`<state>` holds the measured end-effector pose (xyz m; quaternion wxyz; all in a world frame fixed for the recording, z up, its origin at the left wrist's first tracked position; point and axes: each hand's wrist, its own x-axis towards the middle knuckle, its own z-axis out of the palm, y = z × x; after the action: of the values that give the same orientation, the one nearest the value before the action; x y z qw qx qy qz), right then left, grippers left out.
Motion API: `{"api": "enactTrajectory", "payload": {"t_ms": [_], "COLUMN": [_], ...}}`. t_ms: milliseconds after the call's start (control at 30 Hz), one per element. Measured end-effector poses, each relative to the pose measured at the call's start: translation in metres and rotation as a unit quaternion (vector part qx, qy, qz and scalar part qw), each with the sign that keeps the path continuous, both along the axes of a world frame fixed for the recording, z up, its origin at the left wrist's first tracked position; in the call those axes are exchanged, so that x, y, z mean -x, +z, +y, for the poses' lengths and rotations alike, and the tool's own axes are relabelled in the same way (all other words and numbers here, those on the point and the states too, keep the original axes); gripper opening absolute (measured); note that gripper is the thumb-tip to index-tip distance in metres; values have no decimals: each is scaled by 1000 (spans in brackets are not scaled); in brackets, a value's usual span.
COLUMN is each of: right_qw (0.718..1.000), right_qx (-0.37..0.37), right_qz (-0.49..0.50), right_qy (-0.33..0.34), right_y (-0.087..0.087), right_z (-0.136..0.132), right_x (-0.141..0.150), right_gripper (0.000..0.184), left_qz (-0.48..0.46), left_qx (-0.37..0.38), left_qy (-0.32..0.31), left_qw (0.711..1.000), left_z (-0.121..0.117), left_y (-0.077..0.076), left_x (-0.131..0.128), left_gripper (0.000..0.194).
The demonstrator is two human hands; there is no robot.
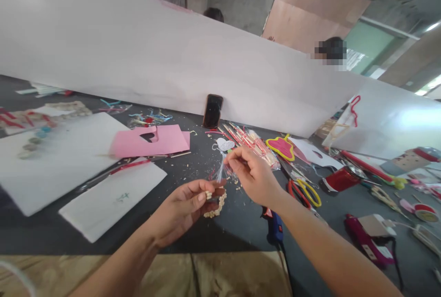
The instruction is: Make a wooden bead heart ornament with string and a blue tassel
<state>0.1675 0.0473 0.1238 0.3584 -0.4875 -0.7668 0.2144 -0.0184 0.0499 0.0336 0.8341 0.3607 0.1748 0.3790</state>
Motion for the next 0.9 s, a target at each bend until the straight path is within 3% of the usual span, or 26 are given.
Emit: {"api": "enactTrajectory", "payload": {"t_ms": [200, 333, 600, 700, 767, 900], "right_qw": [997, 998, 993, 981, 979, 983], "right_qx": [52, 51, 101, 137, 118, 76], "right_qz": [-10, 6, 54, 134, 154, 69], "right_qy": [53, 41, 23, -24, -71, -152], "right_y": [-25, -39, -42, -39, -38, -39], "right_z": [-33, -45, -60, -62, -60, -58], "right_x": [0, -5, -7, -14, -21, -33], "right_gripper": [9, 9, 14, 21, 28, 42], "left_qz": [-33, -2, 19, 28, 24, 38], "left_qx": [1, -27, -28, -39, -43, -83], "left_qy": [11, -7, -21, 6, 26, 24], "left_qw": [999, 1000, 999, 999, 998, 996], "left_z": [2, 0, -5, -4, -3, -8], "left_y": [2, 4, 8, 9, 10, 16], "left_x": [-1, -6, -12, -10, -8, -7], "left_gripper": [15, 21, 22, 20, 18, 19]}}
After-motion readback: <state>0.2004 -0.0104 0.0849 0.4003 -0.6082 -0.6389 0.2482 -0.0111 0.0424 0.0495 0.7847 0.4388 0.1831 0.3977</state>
